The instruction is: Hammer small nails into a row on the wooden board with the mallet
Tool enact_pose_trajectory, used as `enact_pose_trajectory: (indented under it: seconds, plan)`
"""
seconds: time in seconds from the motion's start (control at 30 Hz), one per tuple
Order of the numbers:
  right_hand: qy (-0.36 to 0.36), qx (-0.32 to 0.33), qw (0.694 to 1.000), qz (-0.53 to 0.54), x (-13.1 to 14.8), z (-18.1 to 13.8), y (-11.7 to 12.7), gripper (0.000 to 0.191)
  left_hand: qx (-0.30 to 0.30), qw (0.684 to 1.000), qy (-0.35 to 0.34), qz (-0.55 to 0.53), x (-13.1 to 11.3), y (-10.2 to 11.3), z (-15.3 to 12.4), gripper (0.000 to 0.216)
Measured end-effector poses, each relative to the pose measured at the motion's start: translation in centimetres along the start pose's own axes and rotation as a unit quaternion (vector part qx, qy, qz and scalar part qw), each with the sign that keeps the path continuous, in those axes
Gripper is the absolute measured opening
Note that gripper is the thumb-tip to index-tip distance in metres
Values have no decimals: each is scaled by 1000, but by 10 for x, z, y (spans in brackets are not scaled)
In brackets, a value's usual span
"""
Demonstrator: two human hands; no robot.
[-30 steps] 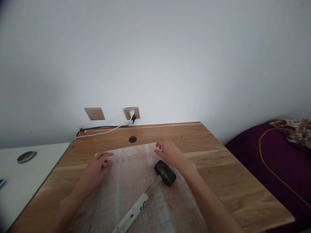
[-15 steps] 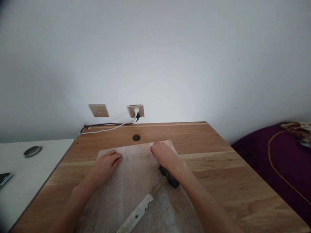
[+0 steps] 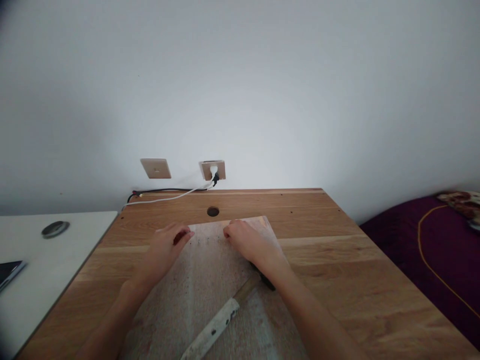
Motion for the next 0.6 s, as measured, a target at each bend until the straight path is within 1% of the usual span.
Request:
enact_pose_trajectory:
  seconds: [0.07, 0.13, 0.2, 0.27, 0.37, 0.47, 0.53, 0.6]
  plan:
    - [2, -12, 1000, 9, 1, -1, 8, 27, -23, 997, 30, -62, 5, 1, -2, 32]
    - [7, -21, 1000, 17, 5, 0, 13, 27, -28, 991, 57, -121, 10, -1, -5, 42]
    - [16, -18, 999, 22, 11, 3, 11, 25, -22, 984, 74, -158, 14, -6, -7, 45]
    - [26, -8, 999, 25, 18, 8, 5, 24, -11, 983, 85, -163, 17, -10, -8, 42]
    - [36, 1, 999, 24, 25, 13, -1, 24, 2, 990, 86, -112, 19, -15, -7, 33]
    - [38, -14, 999, 19, 29, 15, 6, 24, 19, 997, 66, -31, 16, -20, -4, 19]
    - [42, -25, 999, 15, 33, 15, 11, 24, 43, 998, 46, 15, 11, -26, -4, 19]
    - [53, -25, 998, 10, 40, 16, 11, 25, 69, 996, 24, 53, 6, -32, -5, 22]
Point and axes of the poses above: each hand's wrist, its own z-axis towards the middle knuckle, its own y-axis out of the back of the hand, x = y × z, the point moved 8 cm from there along z, towards the middle knuckle, and after that the axes turned 5 degrees about -z, right-handed, at the moved point
